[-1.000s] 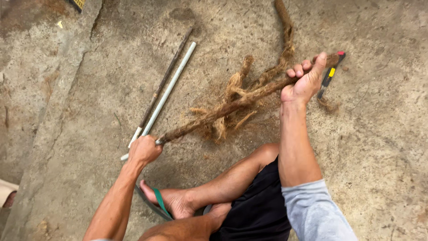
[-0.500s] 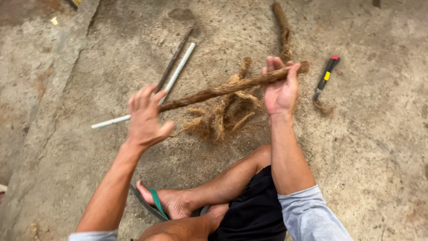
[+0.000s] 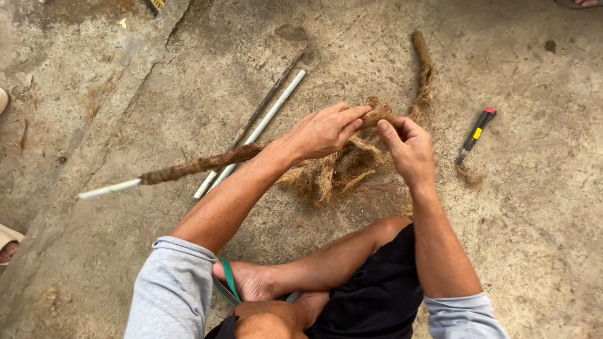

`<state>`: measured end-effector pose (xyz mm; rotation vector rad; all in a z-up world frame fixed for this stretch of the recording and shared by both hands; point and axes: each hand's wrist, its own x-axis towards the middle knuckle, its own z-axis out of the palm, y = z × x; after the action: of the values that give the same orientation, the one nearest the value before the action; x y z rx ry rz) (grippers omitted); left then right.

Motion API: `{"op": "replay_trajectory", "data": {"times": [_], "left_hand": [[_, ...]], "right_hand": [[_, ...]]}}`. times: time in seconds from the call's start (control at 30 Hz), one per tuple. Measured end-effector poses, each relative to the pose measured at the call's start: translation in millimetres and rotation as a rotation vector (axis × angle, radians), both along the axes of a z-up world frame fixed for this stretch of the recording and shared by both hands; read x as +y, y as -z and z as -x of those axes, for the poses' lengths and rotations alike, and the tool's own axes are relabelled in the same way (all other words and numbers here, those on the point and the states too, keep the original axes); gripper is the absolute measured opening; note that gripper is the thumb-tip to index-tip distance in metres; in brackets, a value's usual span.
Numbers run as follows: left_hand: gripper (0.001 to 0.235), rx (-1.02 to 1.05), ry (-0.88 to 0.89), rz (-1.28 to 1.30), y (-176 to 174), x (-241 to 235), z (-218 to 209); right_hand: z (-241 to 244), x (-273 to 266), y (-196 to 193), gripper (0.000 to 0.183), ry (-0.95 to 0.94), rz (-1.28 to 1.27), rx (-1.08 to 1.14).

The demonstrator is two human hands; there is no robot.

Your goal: The person prepares a plant support pole by wrapping brown coconut fiber around a white plastic pipe and smoothing the material by hand.

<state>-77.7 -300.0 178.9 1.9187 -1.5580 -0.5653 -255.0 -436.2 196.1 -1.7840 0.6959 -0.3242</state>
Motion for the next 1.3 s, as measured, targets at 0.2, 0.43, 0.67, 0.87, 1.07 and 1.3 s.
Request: {"op": "replay_trajectory", "data": {"times": [0.2,0.43,0.67,0.87,1.07,1.3], "left_hand": [[0.044,-0.142,-0.02,-0.022,-6.2,8.5,3.8],[0.048,-0.149,0.011,0.083,-25.4,21.4,18.5],[0.049,-0.036,-0.041,-0.05,-44.8,25.2,18.0],[0.058,-0.032,-0.028,-0.007,-52.7,36.6,14.2],[0.042,-0.102,-0.007,0.032,-38.7,37.6,10.0],[0.034,-0.194,-0.025,0.173,-17.2,41.5,7.3]], "right_hand": [[8.5,-2.3,-39.3,0.029,-0.425,0.325,0.104],[-3.8,-42.7,-45.0,0.035,-0.085,0.16,0.034],[17.7,-11.6,-7.7,0.049,-0.306,-0.599,-0.554],[14.8,-9.8,7.4,0.046,-0.233,-0.363,-0.428],[6.5,-9.5,16.7,0.032,-0.235,-0.243,-0.425],[0.5,4.8,15.8,0.026,-0.199,-0.088,-0.372]]}}
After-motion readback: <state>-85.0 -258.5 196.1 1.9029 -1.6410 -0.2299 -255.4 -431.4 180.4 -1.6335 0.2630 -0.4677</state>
